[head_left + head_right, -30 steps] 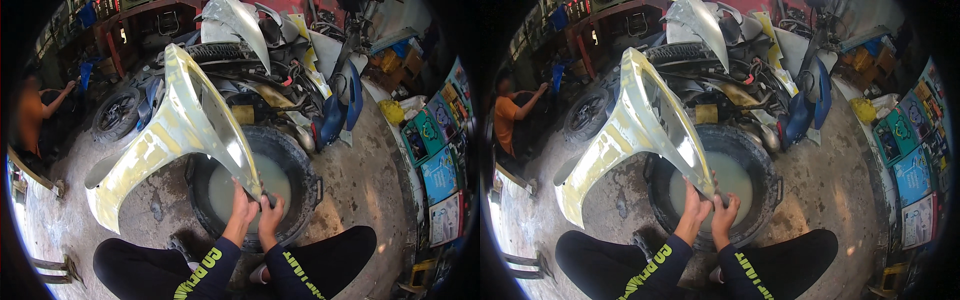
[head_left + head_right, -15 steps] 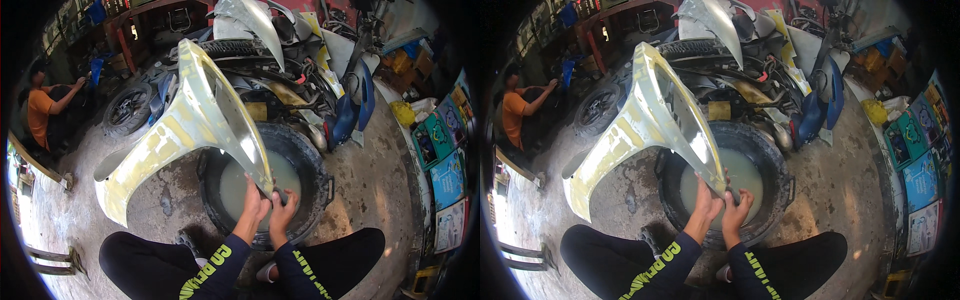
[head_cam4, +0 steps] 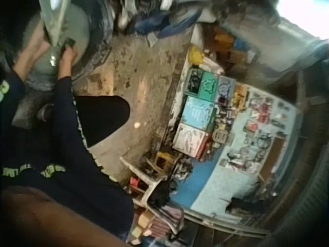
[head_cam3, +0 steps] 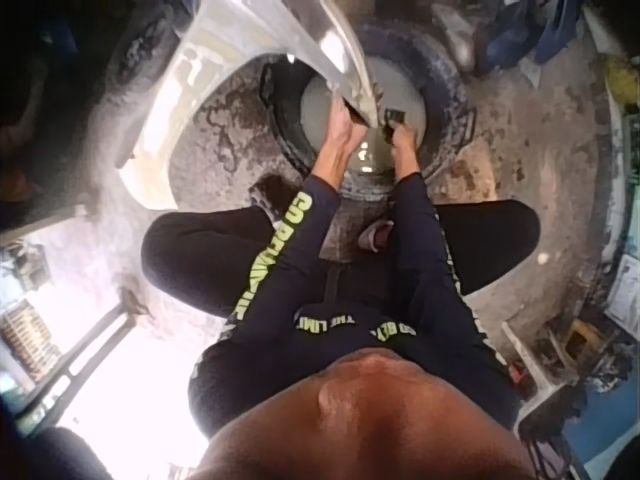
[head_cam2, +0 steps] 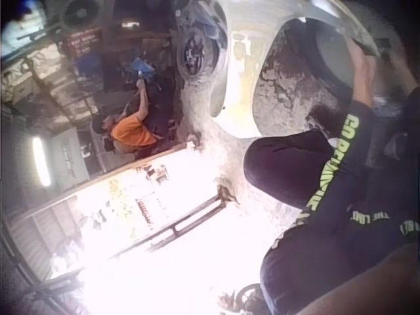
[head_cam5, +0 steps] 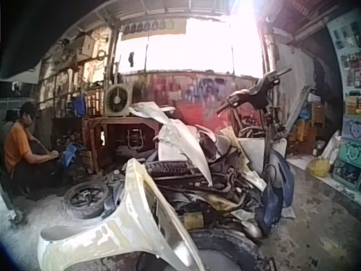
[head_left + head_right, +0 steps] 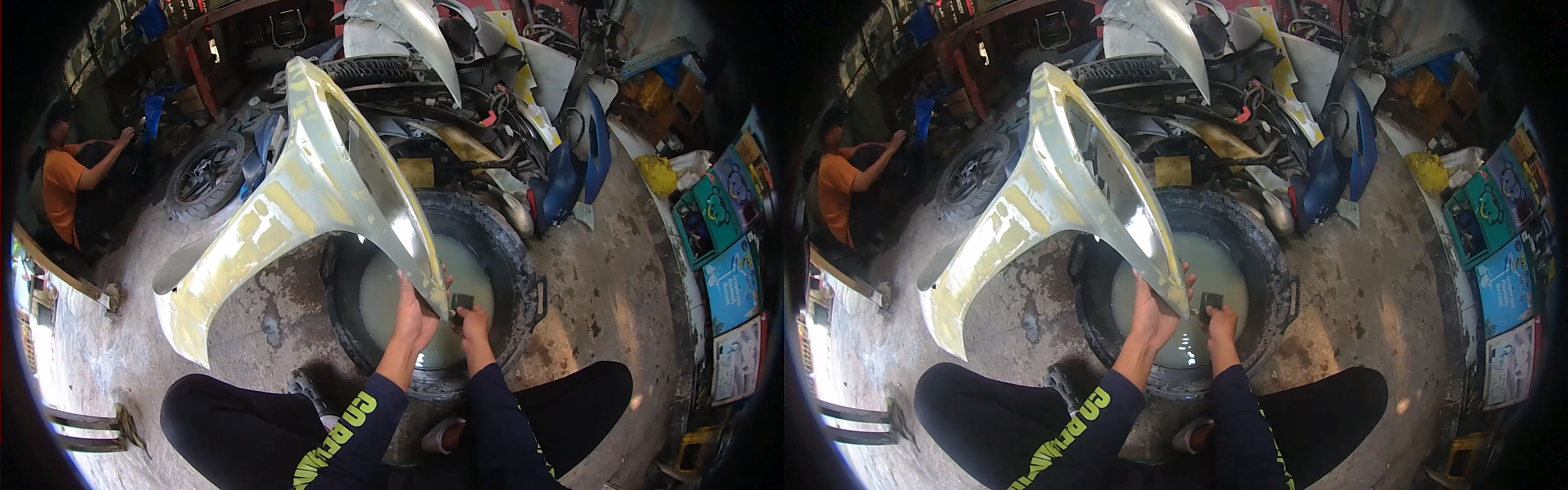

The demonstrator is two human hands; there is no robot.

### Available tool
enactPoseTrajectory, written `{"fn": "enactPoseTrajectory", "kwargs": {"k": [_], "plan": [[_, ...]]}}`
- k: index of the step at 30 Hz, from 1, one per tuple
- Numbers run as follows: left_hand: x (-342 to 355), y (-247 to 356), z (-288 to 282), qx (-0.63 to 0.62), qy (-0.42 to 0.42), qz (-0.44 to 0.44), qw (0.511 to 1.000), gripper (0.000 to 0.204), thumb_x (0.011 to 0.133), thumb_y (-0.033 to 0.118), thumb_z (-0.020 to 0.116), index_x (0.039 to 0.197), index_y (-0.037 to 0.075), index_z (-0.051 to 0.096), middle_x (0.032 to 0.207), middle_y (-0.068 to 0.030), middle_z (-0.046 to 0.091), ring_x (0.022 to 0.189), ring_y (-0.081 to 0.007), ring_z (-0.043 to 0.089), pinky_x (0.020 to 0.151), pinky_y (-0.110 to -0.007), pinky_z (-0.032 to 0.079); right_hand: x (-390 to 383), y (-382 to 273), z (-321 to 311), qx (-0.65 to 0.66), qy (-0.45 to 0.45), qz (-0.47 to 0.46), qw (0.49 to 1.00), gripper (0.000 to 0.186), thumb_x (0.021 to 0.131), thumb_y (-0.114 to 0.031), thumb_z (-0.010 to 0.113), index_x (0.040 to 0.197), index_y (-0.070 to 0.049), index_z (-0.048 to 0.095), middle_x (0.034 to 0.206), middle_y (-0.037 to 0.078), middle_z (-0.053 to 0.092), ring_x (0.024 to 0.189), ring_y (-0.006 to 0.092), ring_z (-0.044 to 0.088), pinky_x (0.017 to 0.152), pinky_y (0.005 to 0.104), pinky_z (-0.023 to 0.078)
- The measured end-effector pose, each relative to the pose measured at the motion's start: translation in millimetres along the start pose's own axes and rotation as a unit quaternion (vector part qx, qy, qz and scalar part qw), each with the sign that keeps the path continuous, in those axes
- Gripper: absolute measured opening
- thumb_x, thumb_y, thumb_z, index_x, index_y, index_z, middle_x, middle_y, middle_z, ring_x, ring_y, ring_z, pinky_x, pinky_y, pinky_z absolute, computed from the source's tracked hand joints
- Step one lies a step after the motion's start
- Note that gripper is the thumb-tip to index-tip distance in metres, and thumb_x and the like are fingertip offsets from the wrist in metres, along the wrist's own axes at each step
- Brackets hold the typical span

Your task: The person wet-sands the edges and surfaces of a motorcycle fairing using sandpaper and water from a tub.

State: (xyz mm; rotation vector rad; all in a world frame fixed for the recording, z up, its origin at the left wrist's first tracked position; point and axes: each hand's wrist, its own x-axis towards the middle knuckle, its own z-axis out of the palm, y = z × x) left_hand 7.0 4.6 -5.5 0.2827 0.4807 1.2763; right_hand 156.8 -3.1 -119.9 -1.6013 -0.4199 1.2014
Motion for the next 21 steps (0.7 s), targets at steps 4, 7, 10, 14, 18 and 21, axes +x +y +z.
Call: {"fn": "enactPoseTrajectory", "kwargs": {"k": [4,7,10,14,18,21], "plan": [[0,6,-14,0.001,-0.023,-0.018,1.0,0.075,0.098,0.065,0.019,0.143,0.008,0.038,0.132,-0.0121,0.052,0.113,-0.0265,0.054,0.093,-0.038,0.044,25,38,-8,-0.002,-0.042,0.133,0.99,0.026,0.09,-0.004,0.054,0.115,-0.003,0.058,0.106,0.013,0.062,0.082,0.0246,0.063,0.064,0.0415,0.053],[3,4,-7,0.022,-0.057,-0.036,0.998,0.074,0.098,0.064,0.018,0.144,0.009,0.036,0.132,-0.0128,0.051,0.113,-0.0269,0.054,0.093,-0.039,0.045,65,54,-35,-0.003,0.033,0.192,0.981,0.03,0.091,-0.003,0.051,0.12,-0.005,0.055,0.111,0.015,0.059,0.093,0.0285,0.062,0.07,0.0507,0.053],[1,6,-10,0.043,-0.064,-0.044,0.996,0.073,0.099,0.064,0.017,0.145,0.01,0.034,0.133,-0.0128,0.051,0.114,-0.027,0.054,0.094,-0.039,0.045,68,59,-37,-0.067,0.101,0.17,0.978,0.037,0.09,-0.002,0.05,0.127,-0.006,0.052,0.118,0.017,0.058,0.1,0.0325,0.062,0.072,0.0541,0.054],[-3,13,-24,0.063,-0.046,-0.03,0.996,0.072,0.1,0.062,0.016,0.146,0.01,0.032,0.134,-0.0123,0.051,0.117,-0.0269,0.053,0.095,-0.039,0.044,29,-4,-4,-0.026,-0.091,0.129,0.987,0.045,0.085,-0.001,0.046,0.128,-0.012,0.051,0.116,0.013,0.059,0.1,0.0295,0.062,0.071,0.0444,0.055],[-3,11,-11,0.056,-0.041,-0.012,0.998,0.072,0.1,0.063,0.013,0.146,0.011,0.033,0.133,-0.0109,0.052,0.118,-0.0274,0.052,0.094,-0.039,0.043,-17,-146,30,-0.043,-0.264,0.011,0.964,0.025,0.083,-0.009,0.058,0.107,-0.004,0.061,0.086,0.007,0.067,0.074,0.0169,0.063,0.056,0.0302,0.048],[3,7,0,0.035,-0.064,-0.011,0.997,0.075,0.098,0.066,0.014,0.144,0.011,0.037,0.131,-0.0099,0.053,0.119,-0.027,0.052,0.093,-0.039,0.042,-69,-216,57,-0.201,-0.313,-0.124,0.92,0.017,0.086,-0.017,0.067,0.097,-0.005,0.065,0.079,0.002,0.065,0.064,0.0111,0.059,0.048,0.0251,0.043]]}}
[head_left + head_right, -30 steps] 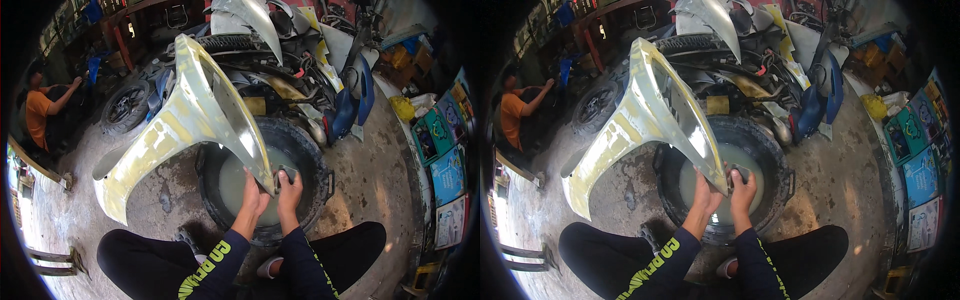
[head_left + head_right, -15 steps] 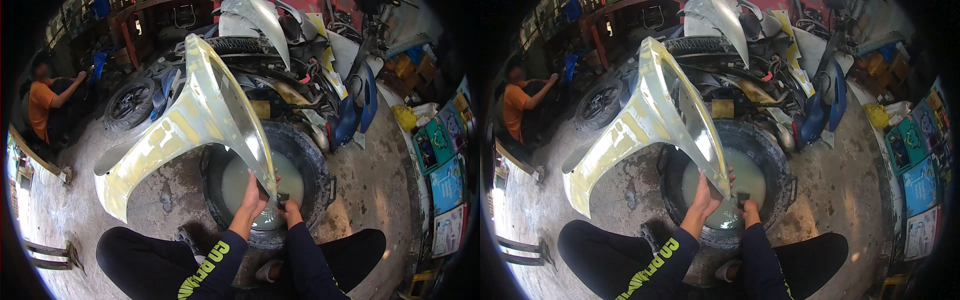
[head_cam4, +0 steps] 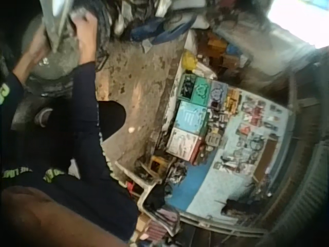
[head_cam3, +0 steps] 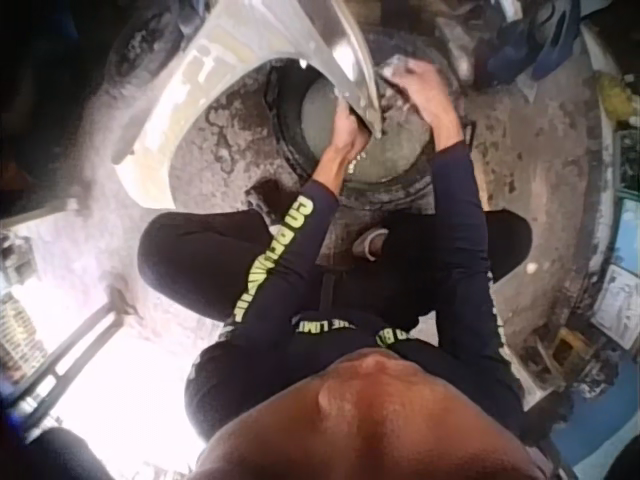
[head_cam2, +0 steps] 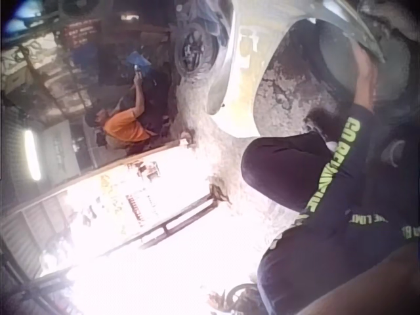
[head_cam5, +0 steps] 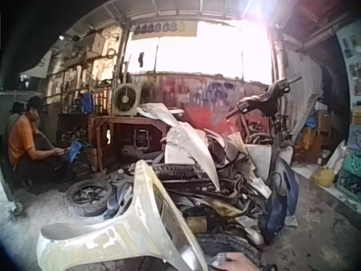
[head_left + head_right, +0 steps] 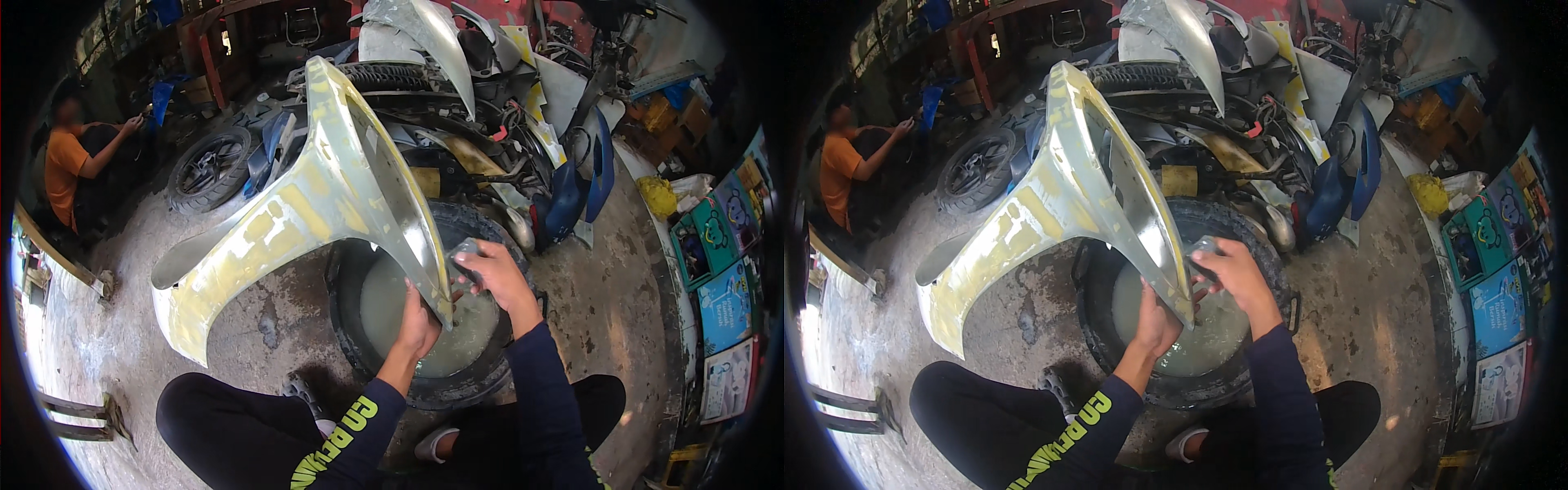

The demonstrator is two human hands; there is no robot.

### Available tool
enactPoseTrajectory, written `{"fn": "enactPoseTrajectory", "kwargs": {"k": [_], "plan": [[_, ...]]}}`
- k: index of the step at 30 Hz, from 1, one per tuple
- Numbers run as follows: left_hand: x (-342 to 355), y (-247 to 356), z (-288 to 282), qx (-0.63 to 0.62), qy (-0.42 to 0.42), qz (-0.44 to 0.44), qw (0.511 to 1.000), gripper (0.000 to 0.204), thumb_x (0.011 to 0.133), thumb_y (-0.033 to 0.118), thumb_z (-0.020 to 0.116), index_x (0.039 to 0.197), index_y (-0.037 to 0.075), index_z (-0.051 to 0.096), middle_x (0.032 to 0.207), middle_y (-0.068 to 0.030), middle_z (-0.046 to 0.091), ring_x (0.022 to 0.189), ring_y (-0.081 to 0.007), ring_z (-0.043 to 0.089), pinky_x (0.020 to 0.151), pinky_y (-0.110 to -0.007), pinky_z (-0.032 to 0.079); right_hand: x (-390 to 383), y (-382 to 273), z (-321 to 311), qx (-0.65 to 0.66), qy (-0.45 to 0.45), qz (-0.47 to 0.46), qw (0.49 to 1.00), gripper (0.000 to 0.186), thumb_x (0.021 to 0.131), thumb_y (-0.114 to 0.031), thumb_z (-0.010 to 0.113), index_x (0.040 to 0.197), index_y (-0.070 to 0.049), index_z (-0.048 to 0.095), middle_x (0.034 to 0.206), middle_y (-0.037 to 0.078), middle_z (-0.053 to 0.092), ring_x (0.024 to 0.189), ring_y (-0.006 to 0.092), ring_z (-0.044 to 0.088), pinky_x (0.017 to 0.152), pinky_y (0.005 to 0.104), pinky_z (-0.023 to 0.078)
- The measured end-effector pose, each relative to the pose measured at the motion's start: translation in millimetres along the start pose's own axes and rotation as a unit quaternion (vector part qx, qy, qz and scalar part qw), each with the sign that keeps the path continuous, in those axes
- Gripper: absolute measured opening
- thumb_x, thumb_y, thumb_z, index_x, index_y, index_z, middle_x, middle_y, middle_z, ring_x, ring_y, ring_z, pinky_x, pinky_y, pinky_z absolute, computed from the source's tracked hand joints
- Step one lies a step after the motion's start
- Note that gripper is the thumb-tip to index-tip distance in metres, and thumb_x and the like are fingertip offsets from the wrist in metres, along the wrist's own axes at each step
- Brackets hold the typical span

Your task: The person wet-sands the edges and surfaces of a motorcycle fairing using sandpaper and water from a tub.

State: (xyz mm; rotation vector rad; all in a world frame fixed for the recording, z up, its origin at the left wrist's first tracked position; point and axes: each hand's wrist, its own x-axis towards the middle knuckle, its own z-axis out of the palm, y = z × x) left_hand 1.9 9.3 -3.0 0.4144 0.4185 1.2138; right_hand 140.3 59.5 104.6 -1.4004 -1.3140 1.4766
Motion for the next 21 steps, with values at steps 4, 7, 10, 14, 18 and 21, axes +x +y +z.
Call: {"fn": "enactPoseTrajectory", "kwargs": {"k": [4,7,10,14,18,21], "plan": [[3,-1,3,-0.03,0.042,0.004,0.999,0.076,0.097,0.069,0.017,0.14,0.013,0.041,0.125,-0.0081,0.055,0.121,-0.0248,0.05,0.097,-0.043,0.04,-4,10,33,-0.256,0.084,-0.149,0.952,0.029,0.083,-0.021,0.071,0.094,0.004,0.062,0.086,0.02,0.063,0.068,0.0288,0.065,0.062,0.042,0.049],[1,-1,12,-0.042,0.062,0.009,0.997,0.075,0.097,0.069,0.017,0.139,0.012,0.041,0.124,-0.0087,0.055,0.117,-0.025,0.052,0.101,-0.044,0.04,-24,63,51,-0.335,0.2,-0.244,0.888,0.029,0.082,-0.021,0.074,0.089,0.004,0.061,0.087,0.023,0.063,0.075,0.036,0.064,0.069,0.0423,0.048],[-1,-1,9,-0.056,0.069,0.003,0.996,0.074,0.098,0.067,0.017,0.14,0.011,0.04,0.126,-0.0095,0.053,0.119,-0.0243,0.051,0.106,-0.043,0.038,-39,83,65,-0.232,0.299,-0.195,0.905,0.028,0.082,-0.021,0.075,0.088,0.003,0.062,0.086,0.021,0.063,0.079,0.0354,0.064,0.072,0.0417,0.047],[4,-7,24,-0.049,0.11,0.055,0.991,0.074,0.097,0.067,0.018,0.14,0.011,0.04,0.127,-0.0096,0.052,0.119,-0.0244,0.051,0.105,-0.042,0.039,-15,63,65,-0.192,0.327,-0.185,0.906,0.029,0.082,-0.022,0.075,0.088,0.003,0.061,0.085,0.018,0.063,0.079,0.0369,0.062,0.07,0.0417,0.047],[2,-7,13,-0.039,0.137,0.074,0.987,0.075,0.097,0.068,0.02,0.142,0.01,0.037,0.133,-0.01,0.048,0.126,-0.0249,0.047,0.107,-0.041,0.038,4,51,69,-0.195,0.283,-0.258,0.903,0.031,0.082,-0.024,0.075,0.086,0.003,0.06,0.085,0.019,0.063,0.08,0.0371,0.061,0.07,0.0412,0.047],[-4,-2,16,-0.038,0.145,0.054,0.987,0.075,0.098,0.067,0.019,0.144,0.011,0.034,0.138,-0.0096,0.044,0.132,-0.0246,0.041,0.11,-0.041,0.034,-30,79,66,-0.2,0.241,-0.205,0.927,0.035,0.082,-0.025,0.075,0.08,0.004,0.055,0.08,0.02,0.058,0.075,0.0389,0.058,0.067,0.0429,0.044]]}}
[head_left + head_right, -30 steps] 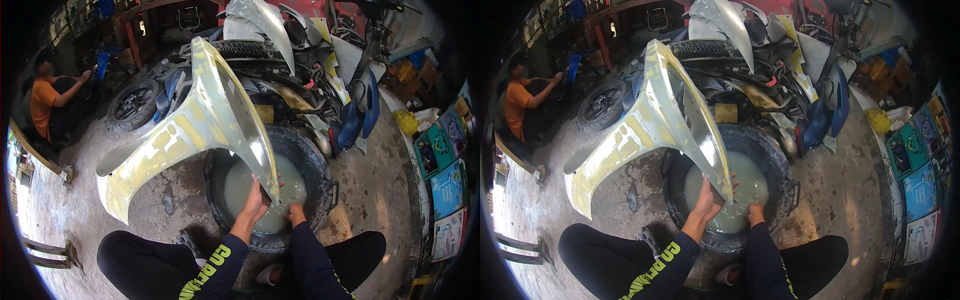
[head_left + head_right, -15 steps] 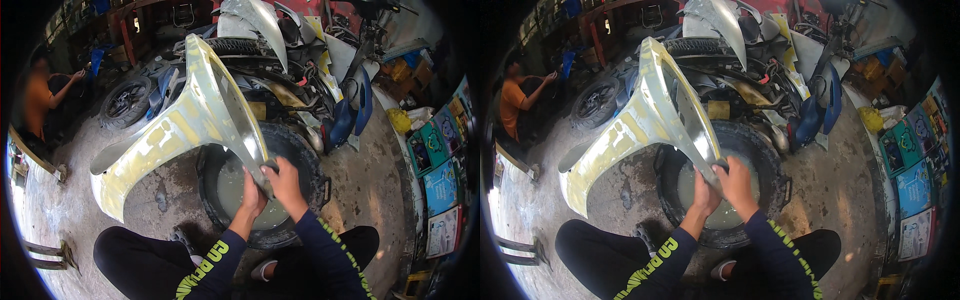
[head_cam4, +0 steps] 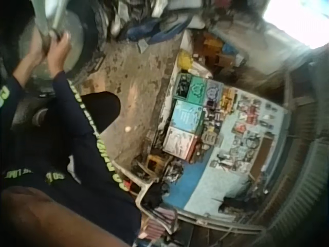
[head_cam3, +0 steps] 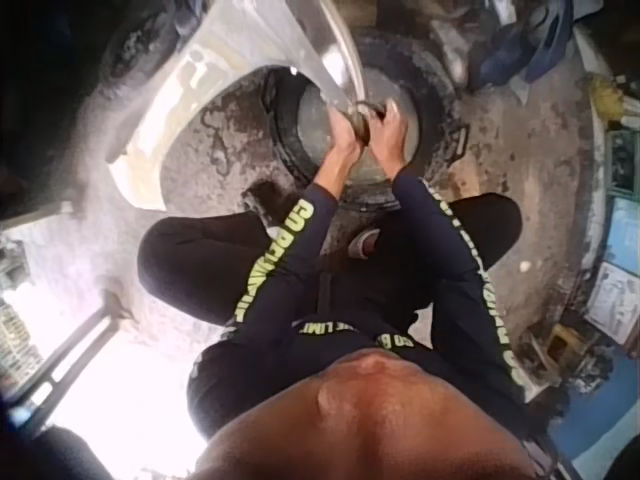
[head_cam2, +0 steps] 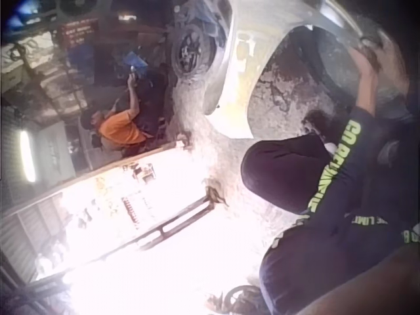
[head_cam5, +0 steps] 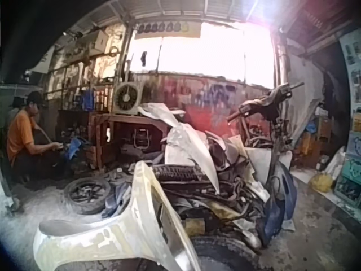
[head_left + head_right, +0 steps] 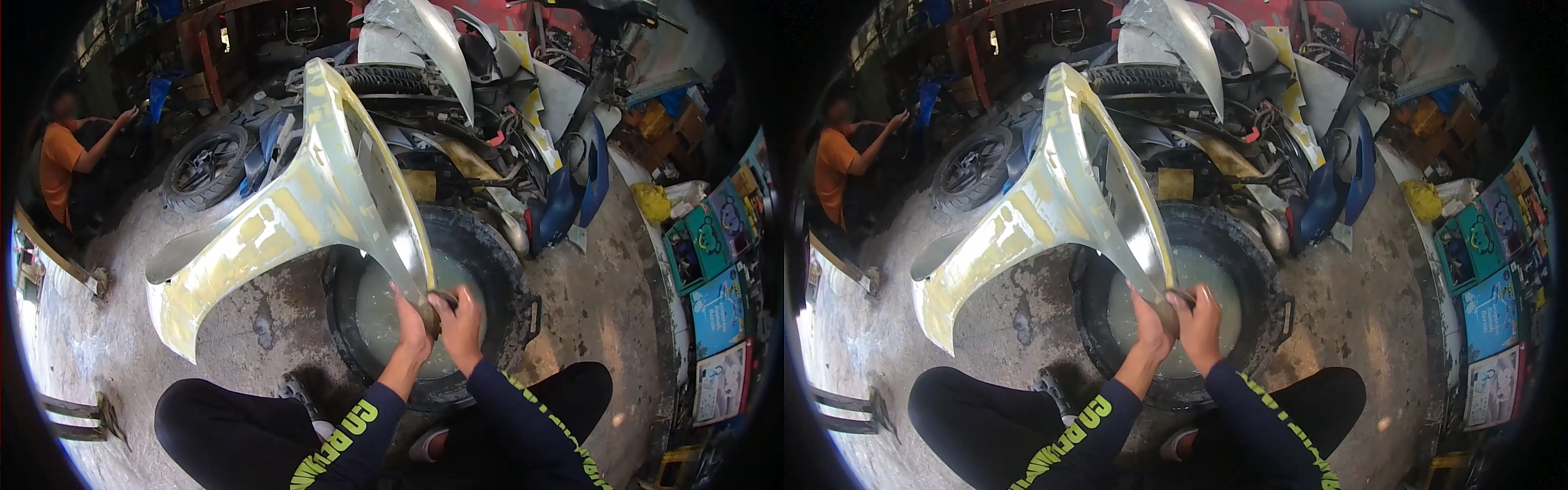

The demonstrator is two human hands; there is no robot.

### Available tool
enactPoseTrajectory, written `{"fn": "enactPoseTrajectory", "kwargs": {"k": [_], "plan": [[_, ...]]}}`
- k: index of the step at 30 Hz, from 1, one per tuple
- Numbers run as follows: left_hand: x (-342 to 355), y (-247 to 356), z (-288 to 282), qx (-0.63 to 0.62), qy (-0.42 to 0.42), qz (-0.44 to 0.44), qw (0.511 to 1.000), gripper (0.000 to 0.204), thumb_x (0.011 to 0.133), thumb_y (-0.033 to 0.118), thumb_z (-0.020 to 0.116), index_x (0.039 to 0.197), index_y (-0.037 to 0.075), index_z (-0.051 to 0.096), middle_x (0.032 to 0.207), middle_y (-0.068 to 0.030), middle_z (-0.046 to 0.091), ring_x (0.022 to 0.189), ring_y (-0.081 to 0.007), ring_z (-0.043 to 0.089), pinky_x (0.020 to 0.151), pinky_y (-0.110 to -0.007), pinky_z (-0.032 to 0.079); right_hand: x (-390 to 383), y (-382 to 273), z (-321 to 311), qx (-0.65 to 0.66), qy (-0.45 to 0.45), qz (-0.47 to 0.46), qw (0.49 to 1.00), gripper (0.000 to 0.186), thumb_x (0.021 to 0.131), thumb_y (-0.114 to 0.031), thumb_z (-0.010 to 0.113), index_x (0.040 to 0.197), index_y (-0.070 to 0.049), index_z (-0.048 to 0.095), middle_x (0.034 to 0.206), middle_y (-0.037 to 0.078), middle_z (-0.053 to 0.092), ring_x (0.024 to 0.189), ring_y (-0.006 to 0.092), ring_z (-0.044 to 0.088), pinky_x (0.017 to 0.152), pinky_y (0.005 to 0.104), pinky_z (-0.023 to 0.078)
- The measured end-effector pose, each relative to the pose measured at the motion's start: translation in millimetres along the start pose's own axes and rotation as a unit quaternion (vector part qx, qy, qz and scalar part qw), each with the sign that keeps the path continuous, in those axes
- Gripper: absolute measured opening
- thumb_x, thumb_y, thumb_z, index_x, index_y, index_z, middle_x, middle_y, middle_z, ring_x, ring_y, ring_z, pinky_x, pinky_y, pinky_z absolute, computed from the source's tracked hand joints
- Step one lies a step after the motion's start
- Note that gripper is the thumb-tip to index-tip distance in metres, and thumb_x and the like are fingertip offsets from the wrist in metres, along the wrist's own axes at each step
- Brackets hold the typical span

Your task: The person wet-sands the edges and surfaces of a motorcycle fairing using sandpaper and water from a tub.

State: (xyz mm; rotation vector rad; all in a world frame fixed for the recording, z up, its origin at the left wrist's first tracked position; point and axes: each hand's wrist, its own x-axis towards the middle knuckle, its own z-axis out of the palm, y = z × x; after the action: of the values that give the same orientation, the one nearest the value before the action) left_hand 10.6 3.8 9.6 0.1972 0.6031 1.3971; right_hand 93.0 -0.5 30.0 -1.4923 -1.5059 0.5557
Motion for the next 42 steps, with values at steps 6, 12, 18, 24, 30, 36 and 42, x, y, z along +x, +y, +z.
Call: {"fn": "enactPoseTrajectory", "kwargs": {"k": [6,12,18,24,30,36,42], "plan": [[5,-1,4,0.025,0.008,0.032,0.999,0.069,0.1,0.064,0.018,0.139,0.011,0.039,0.132,-0.0078,0.049,0.124,-0.0223,0.049,0.104,-0.039,0.041,53,-16,6,-0.036,0.022,-0.115,0.992,0.037,0.08,-0.024,0.077,0.077,0.003,0.051,0.075,0.019,0.054,0.071,0.0386,0.056,0.064,0.0429,0.043],[1,-6,7,0.026,0.01,0.038,0.999,0.07,0.1,0.064,0.017,0.135,0.009,0.042,0.113,-0.0071,0.057,0.108,-0.0219,0.056,0.096,-0.037,0.045,31,-8,-19,-0.076,-0.056,-0.111,0.989,0.037,0.078,-0.016,0.079,0.07,0.002,0.047,0.069,0.016,0.049,0.059,0.0299,0.048,0.055,0.0368,0.039],[-2,0,6,0.056,0.049,-0.004,0.997,0.073,0.099,0.065,0.015,0.135,0.007,0.041,0.117,-0.0069,0.054,0.109,-0.0196,0.055,0.093,-0.036,0.047,65,-27,-8,-0.075,-0.038,-0.189,0.978,0.036,0.074,-0.011,0.08,0.068,0.001,0.047,0.068,0.014,0.048,0.057,0.0292,0.049,0.053,0.0388,0.038],[5,1,-7,0.066,0.026,0.01,0.997,0.075,0.097,0.068,0.015,0.137,0.011,0.042,0.124,-0.0097,0.053,0.106,-0.0214,0.056,0.088,-0.036,0.046,69,-32,-12,-0.075,-0.069,-0.2,0.974,0.037,0.076,-0.013,0.08,0.068,0.001,0.046,0.067,0.013,0.046,0.056,0.0276,0.047,0.051,0.039,0.037],[-1,6,-7,0.053,0.042,0.014,0.998,0.072,0.098,0.067,0.017,0.131,0.011,0.046,0.111,-0.0062,0.059,0.1,-0.0194,0.058,0.079,-0.033,0.048,45,-13,-12,-0.057,-0.113,-0.151,0.98,0.038,0.078,-0.021,0.079,0.071,0.001,0.048,0.072,0.014,0.051,0.061,0.0294,0.051,0.056,0.0403,0.039],[-3,8,-8,0.081,0.037,0.025,0.996,0.069,0.099,0.066,0.018,0.129,0.012,0.048,0.111,-0.0056,0.059,0.101,-0.0182,0.059,0.08,-0.034,0.05,60,-26,1,-0.008,-0.033,-0.139,0.99,0.039,0.078,-0.017,0.08,0.067,0.002,0.047,0.069,0.013,0.049,0.059,0.0232,0.048,0.054,0.0351,0.038],[2,3,-9,0.05,0.037,0.016,0.998,0.068,0.099,0.066,0.018,0.127,0.012,0.048,0.108,-0.0044,0.058,0.097,-0.0181,0.059,0.075,-0.033,0.049,53,-20,-3,-0.019,-0.039,-0.145,0.988,0.04,0.077,-0.016,0.08,0.068,0.002,0.046,0.067,0.014,0.047,0.057,0.0254,0.047,0.054,0.0361,0.038]]}}
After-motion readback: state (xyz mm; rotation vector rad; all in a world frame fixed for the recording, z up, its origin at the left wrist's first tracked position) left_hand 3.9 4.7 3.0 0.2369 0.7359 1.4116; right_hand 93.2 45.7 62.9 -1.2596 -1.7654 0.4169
